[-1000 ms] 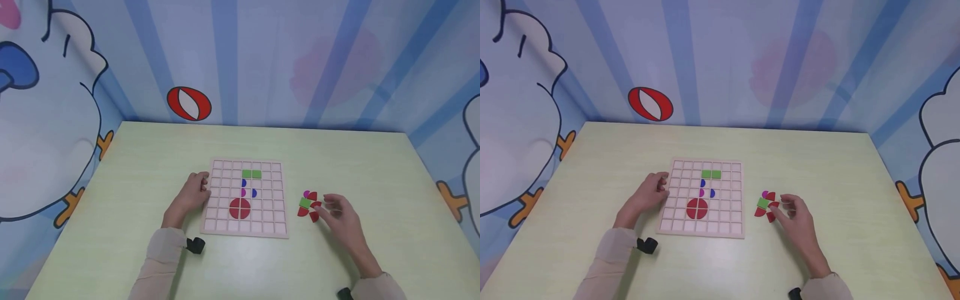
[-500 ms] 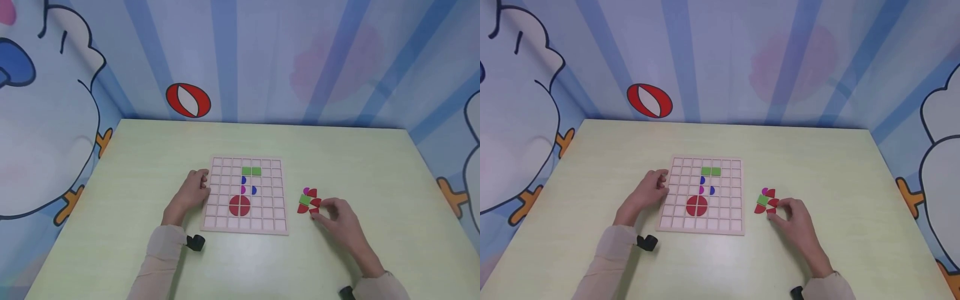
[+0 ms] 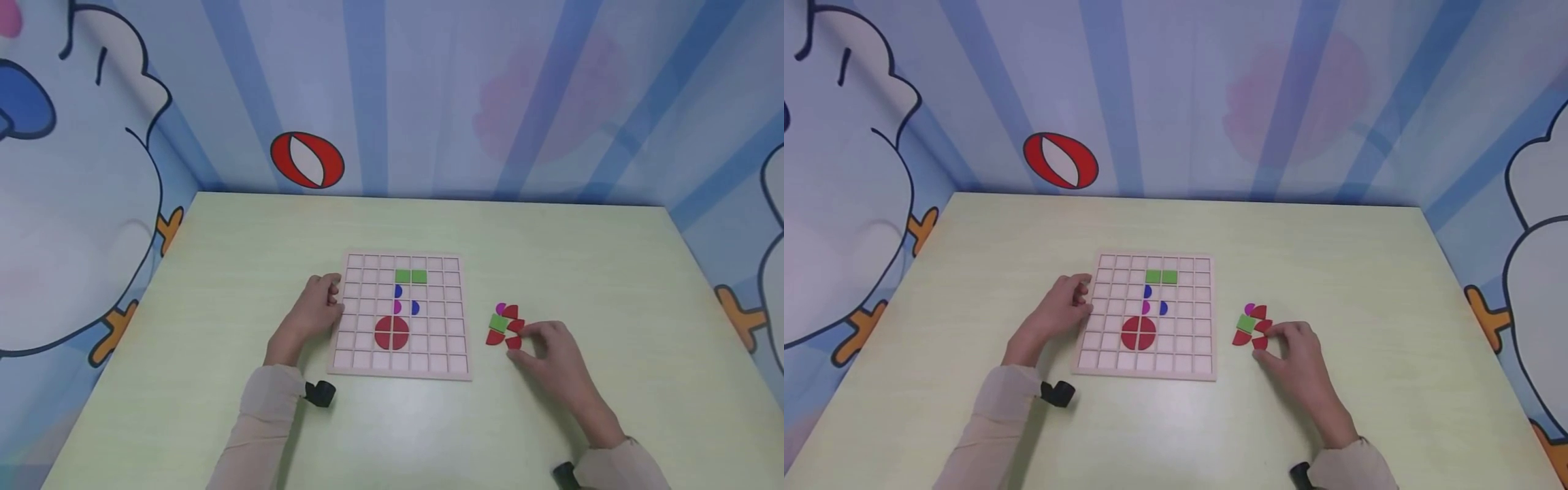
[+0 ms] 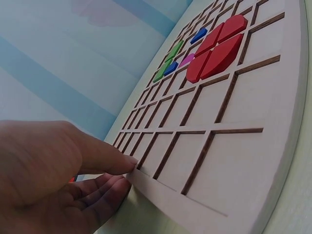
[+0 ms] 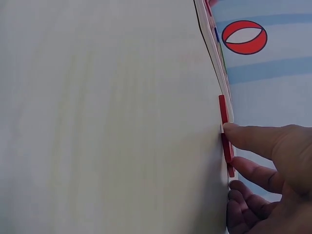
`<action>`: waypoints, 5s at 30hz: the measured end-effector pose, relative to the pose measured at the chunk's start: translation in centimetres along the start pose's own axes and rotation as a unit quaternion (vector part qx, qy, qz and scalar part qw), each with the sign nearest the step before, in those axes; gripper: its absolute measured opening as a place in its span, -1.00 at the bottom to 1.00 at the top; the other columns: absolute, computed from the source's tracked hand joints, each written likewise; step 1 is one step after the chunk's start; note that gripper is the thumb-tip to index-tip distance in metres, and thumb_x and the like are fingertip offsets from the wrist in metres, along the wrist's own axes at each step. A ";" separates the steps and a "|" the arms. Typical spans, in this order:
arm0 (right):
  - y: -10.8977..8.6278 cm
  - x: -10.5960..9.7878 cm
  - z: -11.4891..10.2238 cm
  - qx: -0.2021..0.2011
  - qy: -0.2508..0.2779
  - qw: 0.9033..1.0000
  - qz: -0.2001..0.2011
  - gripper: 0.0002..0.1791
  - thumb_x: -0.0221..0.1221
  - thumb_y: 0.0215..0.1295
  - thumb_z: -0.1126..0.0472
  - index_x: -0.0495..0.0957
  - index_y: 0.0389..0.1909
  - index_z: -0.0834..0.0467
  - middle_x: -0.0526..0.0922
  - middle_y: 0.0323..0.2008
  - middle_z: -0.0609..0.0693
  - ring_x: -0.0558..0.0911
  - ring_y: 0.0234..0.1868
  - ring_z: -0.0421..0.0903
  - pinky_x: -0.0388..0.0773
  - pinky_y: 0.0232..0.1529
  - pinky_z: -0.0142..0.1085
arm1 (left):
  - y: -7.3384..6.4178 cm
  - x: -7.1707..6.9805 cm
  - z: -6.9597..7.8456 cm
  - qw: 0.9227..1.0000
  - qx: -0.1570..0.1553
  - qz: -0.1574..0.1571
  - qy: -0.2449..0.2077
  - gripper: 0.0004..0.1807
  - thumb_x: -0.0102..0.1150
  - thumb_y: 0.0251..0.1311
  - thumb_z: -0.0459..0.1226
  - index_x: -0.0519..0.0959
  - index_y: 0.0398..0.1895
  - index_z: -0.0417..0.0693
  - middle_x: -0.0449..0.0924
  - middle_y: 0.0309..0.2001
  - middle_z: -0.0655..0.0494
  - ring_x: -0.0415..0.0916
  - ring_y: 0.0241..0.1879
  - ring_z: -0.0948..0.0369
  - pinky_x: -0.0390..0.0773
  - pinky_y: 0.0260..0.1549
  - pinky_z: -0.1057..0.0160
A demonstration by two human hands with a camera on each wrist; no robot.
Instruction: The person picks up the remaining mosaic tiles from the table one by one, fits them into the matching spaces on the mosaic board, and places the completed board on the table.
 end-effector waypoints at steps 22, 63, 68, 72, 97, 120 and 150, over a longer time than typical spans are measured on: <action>0.0 0.1 -0.6 -0.010 -0.068 0.998 0.007 -0.56 0.39 0.05 0.09 0.51 -0.15 0.27 0.48 -0.21 0.15 0.42 -0.19 0.02 0.50 -0.23 -0.19 | 0.1 0.1 -0.2 1.000 -0.004 0.000 -0.001 -0.36 -0.01 0.23 -0.41 0.14 0.41 -0.25 0.25 0.02 -0.05 0.28 -0.07 0.13 0.37 -0.15 0.22; -1.0 -0.8 -5.3 -0.032 -0.046 0.998 0.008 -0.65 0.30 0.14 0.13 0.54 -0.20 0.31 0.54 -0.27 0.13 0.50 -0.31 -0.04 0.46 -0.47 -0.38 | -0.3 0.1 0.1 1.000 -0.029 -0.008 0.009 -0.33 -0.02 0.27 -0.40 0.08 0.45 -0.17 0.21 0.04 -0.01 0.26 -0.04 0.14 0.35 -0.12 0.21; -0.8 -0.5 -6.6 -0.038 -0.044 0.998 0.012 -0.67 0.30 0.15 0.11 0.54 -0.22 0.30 0.54 -0.27 0.12 0.51 -0.29 -0.03 0.48 -0.40 -0.33 | -0.2 0.2 0.2 1.000 -0.026 -0.012 0.012 -0.33 -0.03 0.28 -0.40 0.06 0.45 -0.18 0.20 0.04 -0.03 0.26 -0.04 0.14 0.36 -0.11 0.21; -0.6 -0.1 -7.4 -0.048 -0.047 0.998 0.019 -0.67 0.30 0.15 0.12 0.54 -0.22 0.30 0.53 -0.29 0.11 0.50 -0.31 -0.04 0.48 -0.37 -0.31 | -0.2 0.3 0.2 0.999 -0.027 -0.013 0.012 -0.34 -0.04 0.29 -0.40 0.06 0.45 -0.18 0.20 0.05 -0.03 0.26 -0.04 0.14 0.36 -0.11 0.21; 0.6 6.3 -12.6 0.000 -0.086 0.996 0.005 -0.65 0.35 0.07 -0.02 0.54 -0.31 0.16 0.49 -0.43 -0.02 0.44 -0.46 -0.13 0.41 -0.49 -0.38 | -0.3 0.2 0.1 0.999 -0.030 -0.012 0.009 -0.34 -0.06 0.28 -0.40 0.06 0.45 -0.18 0.18 0.03 -0.04 0.24 -0.05 0.13 0.34 -0.15 0.20; 0.7 8.5 -13.5 0.004 -0.168 0.986 0.025 -0.58 0.33 0.06 -0.10 0.54 -0.40 0.21 0.38 -0.64 -0.02 0.39 -0.58 -0.11 0.30 -0.48 -0.28 | -0.1 0.2 -0.1 1.000 -0.021 -0.009 0.006 -0.33 -0.07 0.25 -0.41 0.06 0.45 -0.20 0.19 0.04 -0.04 0.25 -0.04 0.13 0.35 -0.15 0.21; 0.6 8.6 -13.4 -0.008 -0.171 0.985 -0.010 -0.68 0.26 0.16 0.00 0.56 -0.43 0.22 0.38 -0.66 -0.02 0.39 -0.58 -0.10 0.30 -0.49 -0.27 | -0.2 0.3 0.0 1.000 -0.015 -0.010 -0.002 -0.34 -0.10 0.25 -0.42 0.06 0.45 -0.21 0.18 0.03 -0.03 0.24 -0.05 0.13 0.35 -0.13 0.21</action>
Point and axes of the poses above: each hand's wrist, its own y-axis towards the middle knuckle, its own x-axis out of the palm, z = x × y, the point moved 8 cm from there along y, towards the middle knuckle
